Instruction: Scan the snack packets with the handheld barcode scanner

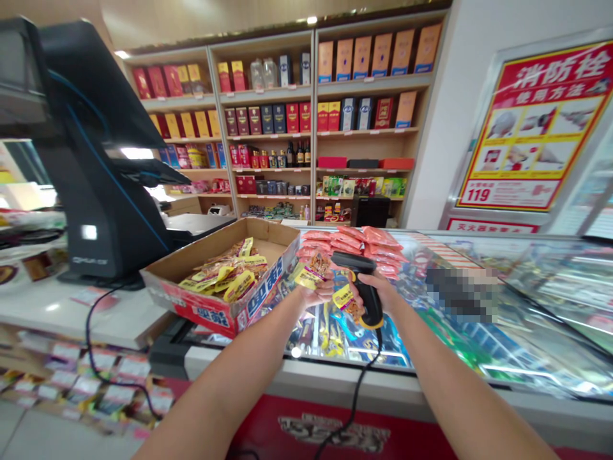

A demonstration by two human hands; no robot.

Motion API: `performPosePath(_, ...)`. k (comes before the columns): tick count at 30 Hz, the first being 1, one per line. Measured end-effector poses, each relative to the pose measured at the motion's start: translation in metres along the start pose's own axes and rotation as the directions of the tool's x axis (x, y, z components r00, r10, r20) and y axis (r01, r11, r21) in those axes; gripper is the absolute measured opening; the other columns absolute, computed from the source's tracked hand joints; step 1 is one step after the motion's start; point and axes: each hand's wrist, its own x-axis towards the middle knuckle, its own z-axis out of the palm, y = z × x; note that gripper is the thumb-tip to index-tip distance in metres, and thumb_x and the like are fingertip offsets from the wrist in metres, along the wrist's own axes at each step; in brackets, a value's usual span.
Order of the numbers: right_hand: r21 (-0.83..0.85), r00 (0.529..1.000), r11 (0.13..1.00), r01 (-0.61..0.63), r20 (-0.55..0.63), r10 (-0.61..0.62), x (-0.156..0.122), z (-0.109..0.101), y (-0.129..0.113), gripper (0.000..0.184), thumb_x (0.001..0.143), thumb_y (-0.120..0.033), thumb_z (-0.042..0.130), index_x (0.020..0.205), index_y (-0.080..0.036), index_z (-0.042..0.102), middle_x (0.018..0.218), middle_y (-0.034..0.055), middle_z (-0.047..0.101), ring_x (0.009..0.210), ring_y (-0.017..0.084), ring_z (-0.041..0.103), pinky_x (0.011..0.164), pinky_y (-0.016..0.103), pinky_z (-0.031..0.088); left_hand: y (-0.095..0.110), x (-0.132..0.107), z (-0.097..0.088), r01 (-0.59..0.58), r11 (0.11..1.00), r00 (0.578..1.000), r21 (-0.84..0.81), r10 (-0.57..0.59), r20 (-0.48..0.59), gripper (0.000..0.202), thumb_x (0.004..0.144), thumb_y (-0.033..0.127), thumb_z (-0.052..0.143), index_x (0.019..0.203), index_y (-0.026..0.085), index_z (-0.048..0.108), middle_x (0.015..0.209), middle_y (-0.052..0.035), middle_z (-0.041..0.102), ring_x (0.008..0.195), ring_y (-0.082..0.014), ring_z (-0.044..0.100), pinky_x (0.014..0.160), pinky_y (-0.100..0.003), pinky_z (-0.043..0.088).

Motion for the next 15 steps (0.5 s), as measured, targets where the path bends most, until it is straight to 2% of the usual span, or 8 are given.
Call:
performPosePath(4, -0.009, 1.0, 1.0, -0.009, 0.015, 0.009, -0.0001, -0.0004, 0.0014, 0.025, 0.068, -0.039, 0.065, 0.077, -0.018, 0.054, 0.054, -0.0009, 0.061, 0.036, 0.012, 0.053, 0.033, 0.022, 0.045, 0.0008, -0.0013, 0.0012, -0.007, 1.0, 1.0, -0.007, 0.007, -0.005, 0.032, 0.08, 0.034, 0.057, 0.058, 0.02, 0.038, 0.046, 0.0076, 0.014, 0.038, -0.0056, 0.007, 0.041, -0.022, 0.009)
performPosePath(8, -0.005, 0.999, 1.0, 0.007, 0.039, -0.007, 0.0001, -0.0012, 0.0018, 0.024, 0.07, -0.038, 0.063, 0.078, -0.018, 0.054, 0.055, -0.0009, 0.061, 0.037, 0.012, 0.053, 0.034, 0.022, 0.045, 0.0003, -0.0003, -0.0005, 0.02, 0.997, 0.998, -0.072, -0.016, 0.064, 0.033, 0.08, 0.032, 0.058, 0.058, 0.02, 0.036, 0.046, 0.0087, 0.012, 0.039, -0.0051, 0.004, 0.041, -0.022, 0.01)
performPosePath(12, 0.015, 0.999, 1.0, 0.019, 0.036, -0.019, 0.0012, -0.0031, 0.0031, 0.025, 0.071, -0.038, 0.064, 0.081, -0.017, 0.056, 0.056, -0.0012, 0.061, 0.038, 0.011, 0.054, 0.034, 0.022, 0.046, -0.001, 0.001, -0.0015, 0.02, 0.995, 0.996, -0.102, -0.012, 0.083, 0.031, 0.077, 0.026, 0.06, 0.059, 0.019, 0.035, 0.046, 0.0092, 0.011, 0.038, -0.0043, 0.004, 0.04, -0.019, 0.007)
performPosePath(14, 0.021, 1.0, 1.0, 0.02, 0.023, -0.02, 0.0024, -0.0042, 0.0049, 0.026, 0.071, -0.038, 0.065, 0.083, -0.017, 0.057, 0.056, -0.0012, 0.061, 0.038, 0.011, 0.054, 0.034, 0.022, 0.046, -0.0006, 0.0004, 0.0003, 0.002, 0.992, 0.998, -0.122, 0.006, 0.065, 0.028, 0.079, 0.023, 0.057, 0.06, 0.019, 0.037, 0.045, 0.009, 0.013, 0.037, -0.004, 0.006, 0.039, -0.018, 0.008)
performPosePath(15, 0.021, 1.0, 1.0, 0.018, 0.016, -0.019, 0.0032, -0.0046, 0.0058, 0.026, 0.07, -0.038, 0.065, 0.083, -0.017, 0.057, 0.056, -0.0012, 0.061, 0.038, 0.011, 0.054, 0.034, 0.022, 0.046, 0.0003, -0.0003, 0.0019, -0.017, 0.99, 1.0, -0.141, 0.021, 0.023, 0.025, 0.081, 0.022, 0.054, 0.061, 0.018, 0.04, 0.045, 0.0086, 0.015, 0.036, -0.0041, 0.009, 0.038, -0.017, 0.009)
